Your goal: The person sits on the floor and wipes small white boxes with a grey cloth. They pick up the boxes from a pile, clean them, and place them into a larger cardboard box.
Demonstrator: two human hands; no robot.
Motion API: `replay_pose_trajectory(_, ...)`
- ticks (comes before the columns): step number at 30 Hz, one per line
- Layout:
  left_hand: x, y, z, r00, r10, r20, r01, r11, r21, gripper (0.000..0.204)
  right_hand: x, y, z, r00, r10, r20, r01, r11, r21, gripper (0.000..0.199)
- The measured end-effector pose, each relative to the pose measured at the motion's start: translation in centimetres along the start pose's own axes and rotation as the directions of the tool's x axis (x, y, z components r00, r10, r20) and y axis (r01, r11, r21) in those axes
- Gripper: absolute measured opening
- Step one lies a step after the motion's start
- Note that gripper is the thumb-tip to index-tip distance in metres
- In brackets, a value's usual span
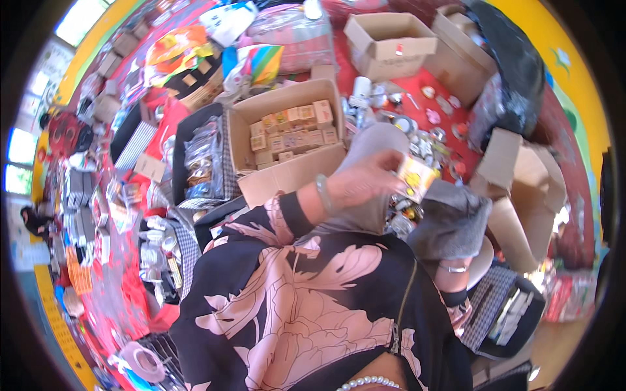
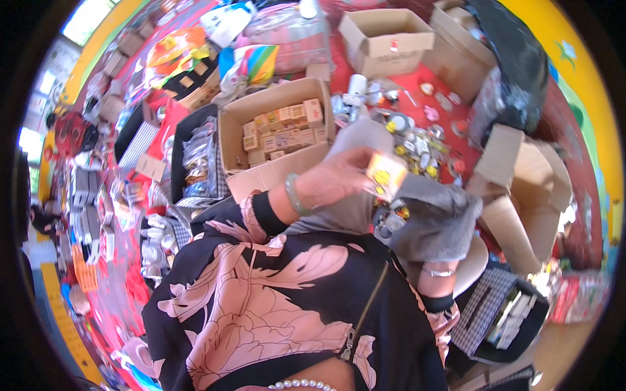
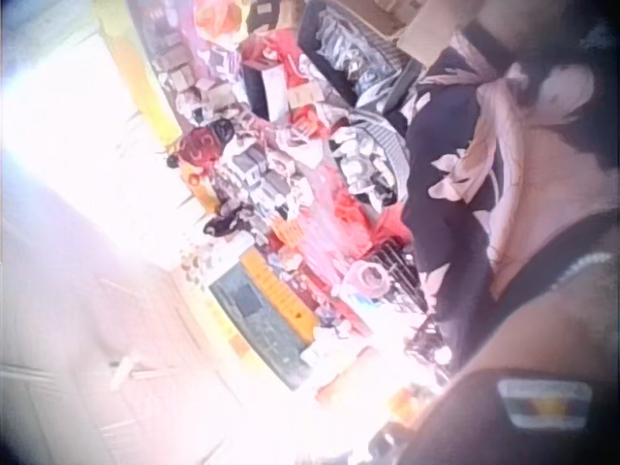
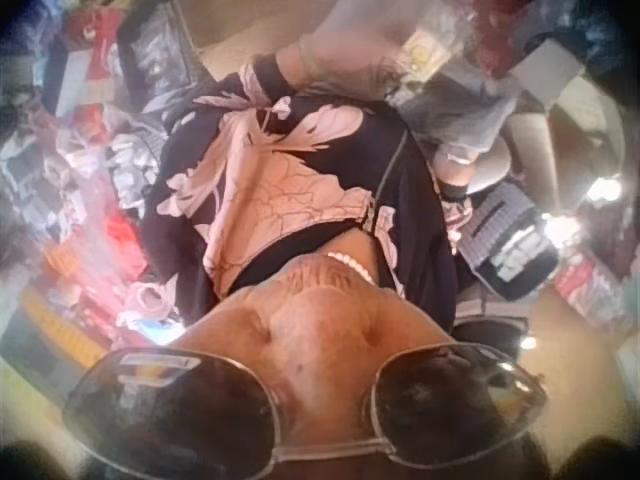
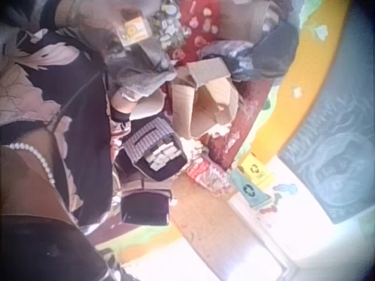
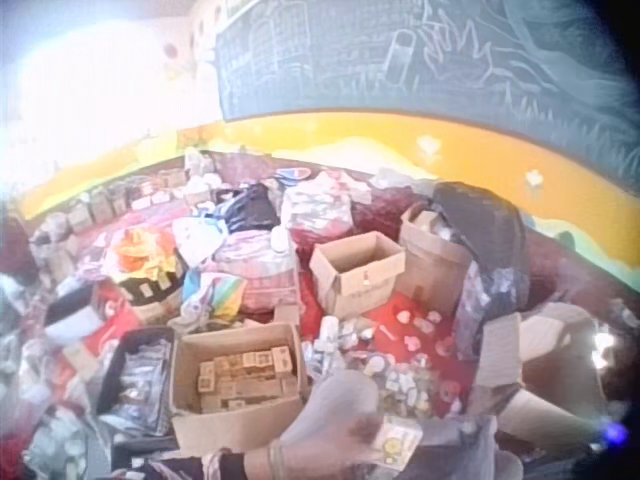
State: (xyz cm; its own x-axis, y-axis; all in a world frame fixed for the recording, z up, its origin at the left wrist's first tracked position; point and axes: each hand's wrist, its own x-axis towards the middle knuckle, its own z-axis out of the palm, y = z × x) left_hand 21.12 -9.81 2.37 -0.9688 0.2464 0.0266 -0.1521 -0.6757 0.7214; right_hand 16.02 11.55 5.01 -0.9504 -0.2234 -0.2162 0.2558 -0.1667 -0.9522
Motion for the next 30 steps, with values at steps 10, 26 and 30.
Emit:
replay_pose_trajectory(10,-11.4,9.0,-20.4,0.3,0.487,-0.82,0.114,0.836,0.537,0.054,3.4,2.5,-2.0,0.754,-0.148,0.64,0.492,-0.519,-0.699,0.045)
replay_pose_trajectory(26,-9.7,1.1,-35.6,0.103,0.318,-0.943,0.986,0.092,0.139,0.089,7.4,8.0,-4.9,0.932,0.29,0.219,-0.343,0.9,0.268,0.017)
replay_pose_trajectory(30,-9.3,1.4,-35.5,0.001,0.352,-0.936,0.954,0.279,0.106,0.069,7.1,7.5,-3.9,0.92,0.342,0.192,-0.387,0.872,0.3,0.018)
